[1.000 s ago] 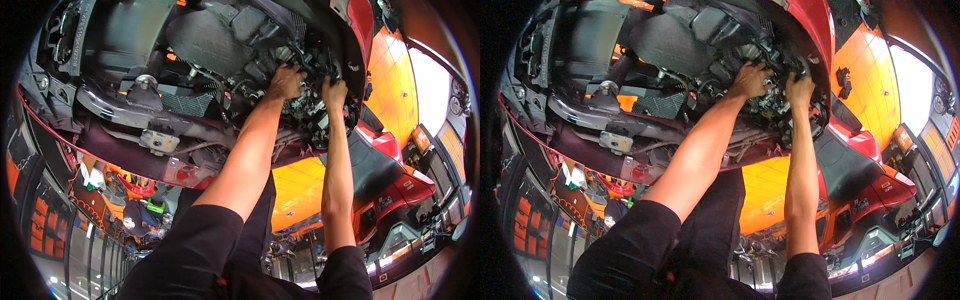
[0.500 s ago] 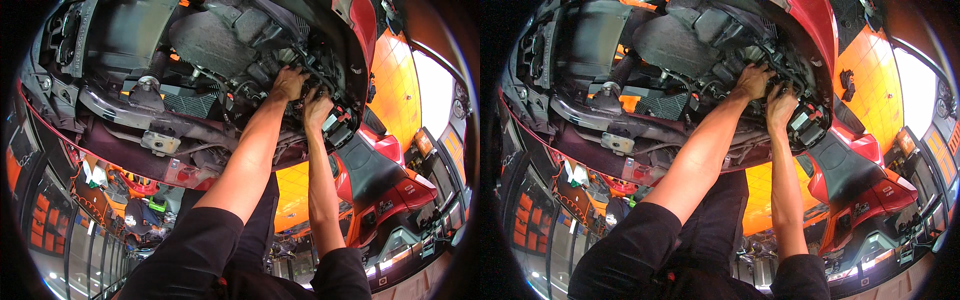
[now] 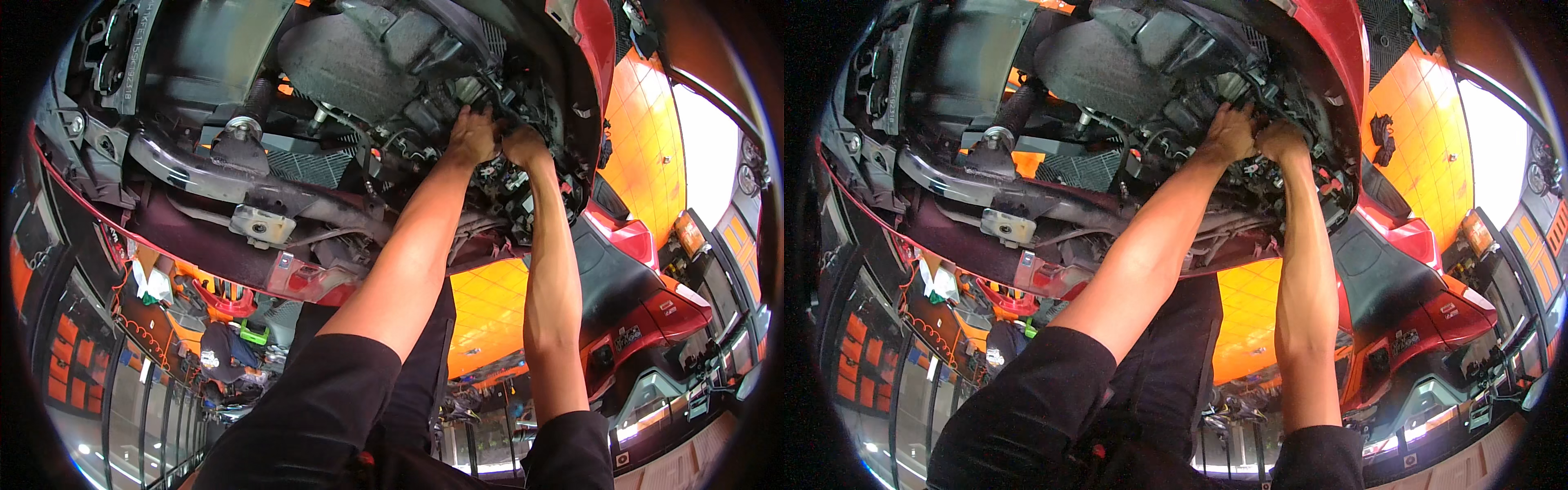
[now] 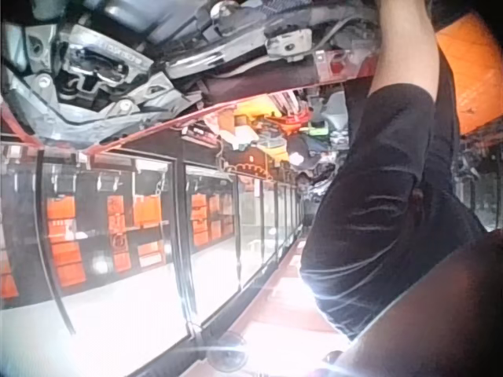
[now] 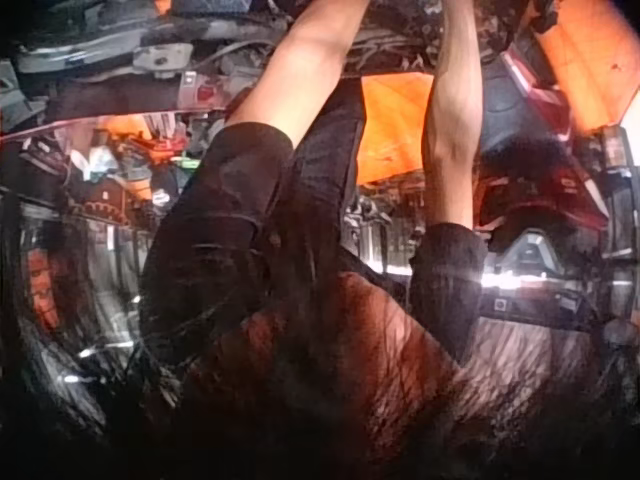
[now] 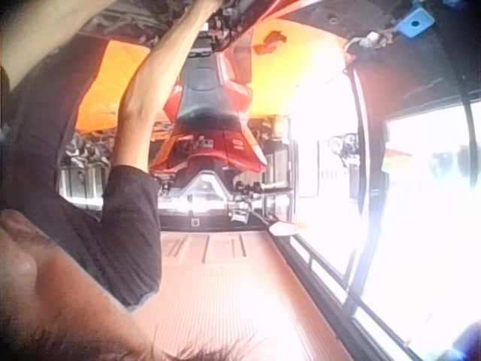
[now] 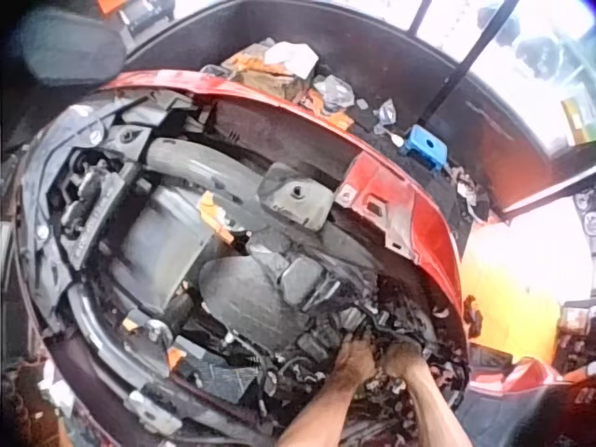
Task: The person works on the engine of a red motorcycle with the front fairing removed. They use a T-handle wrench to tighten bolts on the engine assembly and manipulate various components and wires within the engine bay.
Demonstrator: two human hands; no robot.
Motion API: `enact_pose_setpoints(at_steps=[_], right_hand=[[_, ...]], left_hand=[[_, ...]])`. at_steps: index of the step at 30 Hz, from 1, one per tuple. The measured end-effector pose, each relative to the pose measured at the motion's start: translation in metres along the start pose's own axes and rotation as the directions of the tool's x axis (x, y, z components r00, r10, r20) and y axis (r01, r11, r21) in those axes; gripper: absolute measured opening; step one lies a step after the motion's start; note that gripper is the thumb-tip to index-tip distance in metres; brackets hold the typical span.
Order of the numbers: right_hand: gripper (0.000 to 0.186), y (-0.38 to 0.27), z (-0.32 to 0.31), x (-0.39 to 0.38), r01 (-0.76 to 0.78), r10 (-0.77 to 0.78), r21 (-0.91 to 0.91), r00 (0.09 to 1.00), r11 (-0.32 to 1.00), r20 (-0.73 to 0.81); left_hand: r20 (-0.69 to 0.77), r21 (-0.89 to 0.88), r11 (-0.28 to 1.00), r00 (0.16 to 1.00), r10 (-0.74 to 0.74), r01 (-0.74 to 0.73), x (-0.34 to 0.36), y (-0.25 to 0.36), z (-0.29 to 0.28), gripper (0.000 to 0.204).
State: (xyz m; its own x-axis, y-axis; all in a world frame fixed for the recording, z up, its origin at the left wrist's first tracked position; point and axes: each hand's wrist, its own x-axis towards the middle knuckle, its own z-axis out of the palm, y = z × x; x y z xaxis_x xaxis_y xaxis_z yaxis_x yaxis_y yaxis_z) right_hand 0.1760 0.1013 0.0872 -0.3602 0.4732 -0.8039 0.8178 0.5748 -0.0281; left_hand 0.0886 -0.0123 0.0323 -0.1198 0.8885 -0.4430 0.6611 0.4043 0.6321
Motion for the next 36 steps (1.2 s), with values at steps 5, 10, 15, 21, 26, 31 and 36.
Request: enact_pose_setpoints(at_steps=[5, 10, 15, 21, 26, 31, 36], right_hand=[[0.037, -0.019, 0.012, -0.014, 0.143, -0.133, -0.357, 0.99, 0.923, 0.051], [0.048, -0.058, 0.021, -0.054, -0.16, 0.279, 0.356, 0.908, 0.921, -0.314], [0.037, -0.07, 0.029, -0.058, -0.27, 0.447, 0.508, 0.855, 0.818, -0.265], [0.036, -0.076, 0.016, -0.05, -0.193, 0.293, 0.391, 0.932, 0.9, -0.214], [0.029, -0.023, -0.04, -0.064, -0.217, 0.223, 0.057, 0.959, 0.975, -0.172], [0.035, -0.009, -0.027, -0.168, -0.029, 0.223, 0.565, 0.935, 0.825, -0.277], [0.026, -0.015, 0.057, -0.255, 0.131, 0.644, 0.98, 0.739, 0.149, -0.197]], left_hand=[[0.046, -0.112, 0.994, 0.999, 0.007, -0.002, -0.005, -0.007, -0.002, 0.063], [0.197, -0.085, 0.995, 0.979, 0.061, -0.045, -0.002, -0.014, -0.009, 0.061], [0.225, -0.133, 0.987, 0.967, 0.12, -0.092, 0.0, -0.023, -0.006, 0.064], [0.029, -0.091, 0.992, 0.996, 0.089, -0.086, -0.016, -0.04, -0.001, 0.068], [0.105, 0.032, 0.995, 0.99, 0.091, -0.095, -0.003, -0.012, -0.023, 0.064], [0.239, 0.004, 1.0, 0.971, 0.025, -0.027, 0.002, 0.001, -0.032, 0.067], [0.117, 0.14, 0.98, 0.985, 0.128, -0.144, 0.008, -0.005, -0.028, 0.066]])
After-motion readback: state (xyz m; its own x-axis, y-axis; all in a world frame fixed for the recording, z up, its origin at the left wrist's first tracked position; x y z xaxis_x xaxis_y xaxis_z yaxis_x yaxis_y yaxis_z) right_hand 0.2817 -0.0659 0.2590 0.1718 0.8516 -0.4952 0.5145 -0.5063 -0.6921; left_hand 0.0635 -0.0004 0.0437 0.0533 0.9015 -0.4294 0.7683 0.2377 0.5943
